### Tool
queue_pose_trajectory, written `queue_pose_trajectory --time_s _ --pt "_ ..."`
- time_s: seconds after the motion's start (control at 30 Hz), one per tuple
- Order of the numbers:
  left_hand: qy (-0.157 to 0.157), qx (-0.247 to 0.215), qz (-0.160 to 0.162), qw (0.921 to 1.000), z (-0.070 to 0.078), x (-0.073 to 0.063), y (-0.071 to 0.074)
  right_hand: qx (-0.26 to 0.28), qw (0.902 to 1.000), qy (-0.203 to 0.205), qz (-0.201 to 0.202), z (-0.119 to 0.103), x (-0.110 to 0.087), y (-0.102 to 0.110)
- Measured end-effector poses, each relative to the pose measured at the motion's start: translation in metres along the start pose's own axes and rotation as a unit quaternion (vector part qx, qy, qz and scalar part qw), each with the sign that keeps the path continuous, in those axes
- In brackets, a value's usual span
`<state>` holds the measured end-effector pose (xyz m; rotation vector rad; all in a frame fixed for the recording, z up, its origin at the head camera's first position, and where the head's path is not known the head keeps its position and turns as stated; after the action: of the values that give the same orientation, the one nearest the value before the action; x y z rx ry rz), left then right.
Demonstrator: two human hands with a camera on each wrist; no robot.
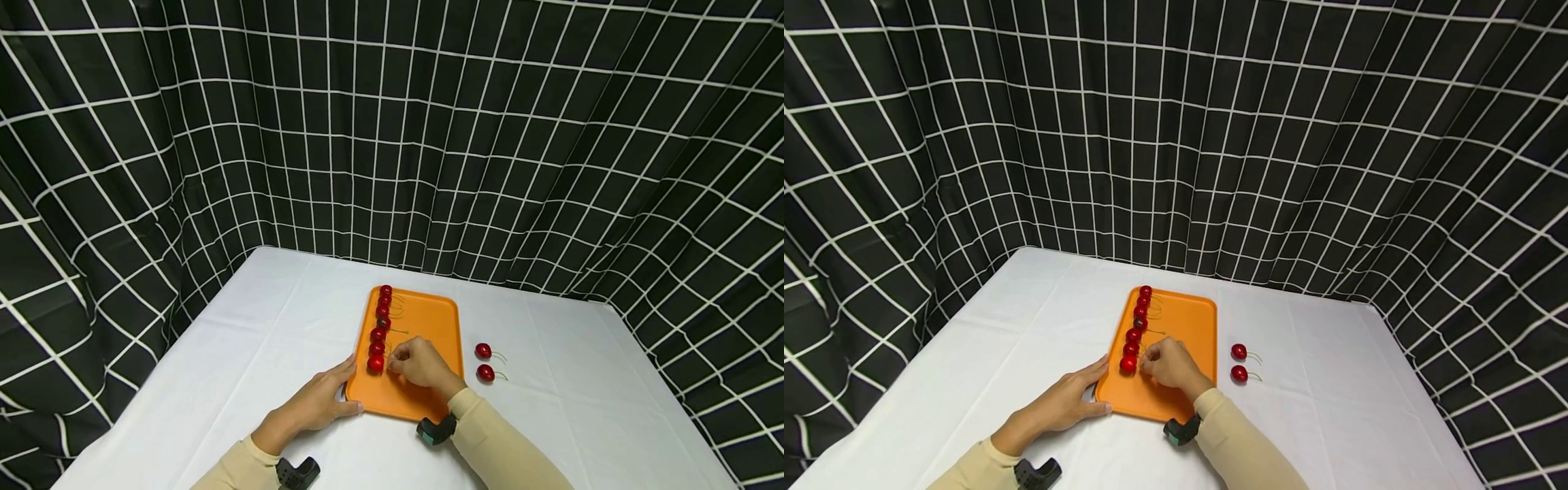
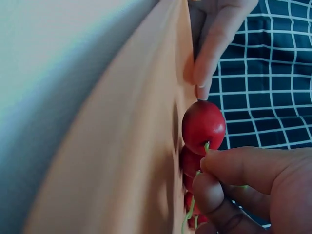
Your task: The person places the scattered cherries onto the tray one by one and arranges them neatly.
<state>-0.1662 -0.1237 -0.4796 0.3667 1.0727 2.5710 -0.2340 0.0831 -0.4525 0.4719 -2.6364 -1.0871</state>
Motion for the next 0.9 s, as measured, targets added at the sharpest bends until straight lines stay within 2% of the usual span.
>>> queue_pose_trajectory --time_s 0.43,0.9 --pt "0.002 0.003 -0.001 1.0000 0.0001 0.0004 0.0004 -0.010 0.9998 -0.012 0.014 0.0025 -0.0002 -0.0047" --pt "0.005 0.003 -0.004 1.0000 -0.0023 0.0005 0.0003 -0.014 0.9997 -0.021 0.006 0.0036 -0.0010 -0.0021"
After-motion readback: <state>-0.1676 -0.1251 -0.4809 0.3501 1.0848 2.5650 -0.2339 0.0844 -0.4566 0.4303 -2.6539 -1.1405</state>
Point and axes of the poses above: each hand's wrist, its own x-axis towards the middle knuckle, its own y-axis out of the back of the hand, z = x × y, the point moved 3 cm from there along x, towards the middle knuckle, and after that the axes turned 5 degrees about z, right-handed, at the moved point
